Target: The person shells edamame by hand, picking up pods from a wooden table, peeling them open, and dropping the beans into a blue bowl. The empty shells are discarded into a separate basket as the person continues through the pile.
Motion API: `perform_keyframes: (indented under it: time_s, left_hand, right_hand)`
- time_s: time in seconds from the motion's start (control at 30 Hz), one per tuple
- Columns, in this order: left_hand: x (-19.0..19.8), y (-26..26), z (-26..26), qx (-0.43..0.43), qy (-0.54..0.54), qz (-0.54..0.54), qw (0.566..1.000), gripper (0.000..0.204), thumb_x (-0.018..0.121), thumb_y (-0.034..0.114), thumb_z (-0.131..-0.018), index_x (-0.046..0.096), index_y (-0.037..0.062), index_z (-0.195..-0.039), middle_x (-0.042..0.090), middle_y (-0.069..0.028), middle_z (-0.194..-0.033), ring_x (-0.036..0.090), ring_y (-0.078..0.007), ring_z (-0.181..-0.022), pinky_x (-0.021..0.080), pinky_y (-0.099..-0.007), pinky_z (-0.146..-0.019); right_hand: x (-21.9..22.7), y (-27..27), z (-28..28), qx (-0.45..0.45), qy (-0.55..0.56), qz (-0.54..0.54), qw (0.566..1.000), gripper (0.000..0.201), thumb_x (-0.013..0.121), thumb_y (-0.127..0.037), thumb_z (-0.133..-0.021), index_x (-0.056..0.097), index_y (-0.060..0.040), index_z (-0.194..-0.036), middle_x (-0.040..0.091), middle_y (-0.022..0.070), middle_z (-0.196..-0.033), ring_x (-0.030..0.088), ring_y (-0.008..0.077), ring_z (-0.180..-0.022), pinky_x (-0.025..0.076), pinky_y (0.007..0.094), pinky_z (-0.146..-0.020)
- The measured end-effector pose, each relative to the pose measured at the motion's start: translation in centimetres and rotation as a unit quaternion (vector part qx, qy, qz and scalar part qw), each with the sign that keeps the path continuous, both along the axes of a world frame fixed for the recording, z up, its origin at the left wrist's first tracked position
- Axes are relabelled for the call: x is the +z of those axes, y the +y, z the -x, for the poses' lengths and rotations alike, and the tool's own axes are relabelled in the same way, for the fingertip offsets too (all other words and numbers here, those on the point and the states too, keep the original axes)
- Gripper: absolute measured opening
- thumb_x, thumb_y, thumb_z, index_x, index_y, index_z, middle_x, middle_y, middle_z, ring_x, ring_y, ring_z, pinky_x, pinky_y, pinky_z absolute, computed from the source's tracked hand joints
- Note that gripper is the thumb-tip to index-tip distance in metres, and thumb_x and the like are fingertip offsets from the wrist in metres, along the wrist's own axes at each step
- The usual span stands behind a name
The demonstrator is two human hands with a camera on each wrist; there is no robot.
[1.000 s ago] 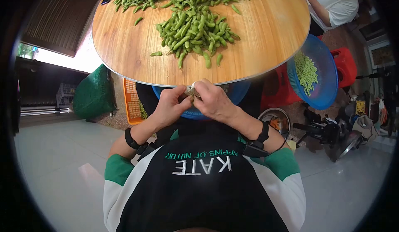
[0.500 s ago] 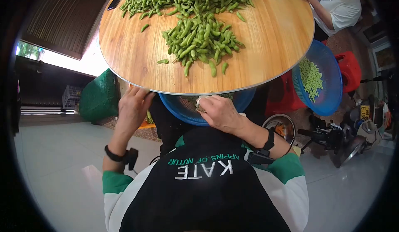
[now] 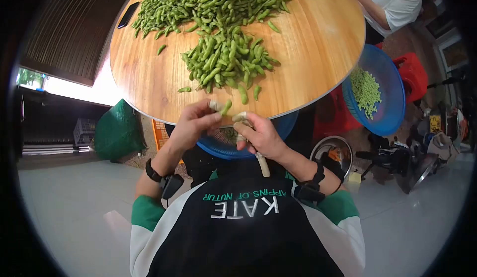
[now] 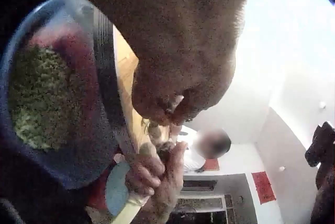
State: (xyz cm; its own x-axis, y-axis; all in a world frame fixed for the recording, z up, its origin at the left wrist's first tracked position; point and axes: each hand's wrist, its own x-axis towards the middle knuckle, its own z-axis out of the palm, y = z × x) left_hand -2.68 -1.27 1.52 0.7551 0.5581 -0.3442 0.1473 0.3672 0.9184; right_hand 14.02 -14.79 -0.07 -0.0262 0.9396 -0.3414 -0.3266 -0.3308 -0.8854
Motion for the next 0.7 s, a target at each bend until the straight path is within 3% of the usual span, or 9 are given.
perform_keyframes:
  time_s: [0.03, 0.13, 0.27, 0.33, 0.43, 0.7]
  left_hand:
    - [0.1, -0.5, 0.0, -0.006, -0.001, 0.001, 1.0, 0.016, 0.061, 0.007, -0.085, 0.059, -0.0018, -0.098, 0.06, -0.0042, -0.073, 0.059, -0.0108, -0.064, 0.045, -0.0227, -0.048]
    - [0.3, -1.5, -0.1, 0.011, -0.047, 0.113, 0.992, 0.014, 0.061, 0.003, -0.083, 0.06, 0.0003, -0.096, 0.06, -0.004, -0.071, 0.05, -0.0082, -0.05, 0.039, -0.0191, -0.041]
    - [-1.5, -1.9, 0.1, 0.033, -0.097, 0.141, 0.985, 0.012, 0.063, 0.004, -0.083, 0.061, -0.0001, -0.093, 0.06, -0.0046, -0.068, 0.049, -0.0072, -0.047, 0.033, -0.0196, -0.038]
    - [-1.2, -2.6, 0.1, 0.073, -0.031, 0.155, 0.985, 0.009, 0.065, 0.006, -0.083, 0.062, -0.0006, -0.089, 0.058, -0.0034, -0.064, 0.046, -0.006, -0.046, 0.028, -0.0199, -0.038]
    - [-1.2, -3.1, 0.3, 0.04, -0.03, 0.12, 0.991, 0.009, 0.066, 0.008, -0.083, 0.064, -0.0005, -0.087, 0.056, -0.0019, -0.062, 0.044, -0.0054, -0.045, 0.027, -0.0197, -0.038]
    - [-2.4, -4.2, 0.6, 0.07, -0.039, 0.075, 0.994, 0.01, 0.065, 0.01, -0.085, 0.064, 0.0003, -0.089, 0.055, -0.0002, -0.06, 0.043, -0.004, -0.045, 0.028, -0.0189, -0.04]
  right_hand:
    - [-0.1, 0.1, 0.1, -0.006, -0.001, 0.001, 1.0, 0.027, 0.05, -0.021, -0.095, 0.05, -0.0012, -0.113, 0.06, 0.0047, -0.077, 0.051, 0.0056, -0.057, 0.036, 0.0181, -0.042]
    - [0.1, 0.1, 0.1, -0.03, 0.193, 0.008, 0.981, 0.038, 0.044, -0.019, -0.097, 0.038, -0.0035, -0.131, 0.053, 0.0051, -0.085, 0.047, 0.0068, -0.06, 0.038, 0.0182, -0.045]
    - [-0.2, -0.5, 1.0, -0.043, 0.18, -0.029, 0.982, 0.043, 0.042, -0.017, -0.097, 0.034, -0.0046, -0.138, 0.053, 0.0054, -0.087, 0.047, 0.0074, -0.062, 0.04, 0.0193, -0.047]
    - [-1.2, -1.4, 1.3, -0.005, 0.158, -0.049, 0.986, 0.047, 0.042, -0.017, -0.098, 0.03, -0.0062, -0.142, 0.052, 0.0042, -0.086, 0.046, 0.0072, -0.062, 0.041, 0.0193, -0.048]
    - [-1.7, -1.9, 1.2, -0.017, 0.171, -0.032, 0.985, 0.047, 0.042, -0.018, -0.098, 0.03, -0.0063, -0.143, 0.052, 0.004, -0.084, 0.046, 0.0069, -0.061, 0.041, 0.019, -0.048]
    - [-1.1, -1.9, 1.8, -0.008, 0.155, -0.042, 0.987, 0.045, 0.041, -0.018, -0.099, 0.032, -0.0073, -0.142, 0.053, 0.0034, -0.082, 0.043, 0.0056, -0.058, 0.039, 0.0171, -0.045]
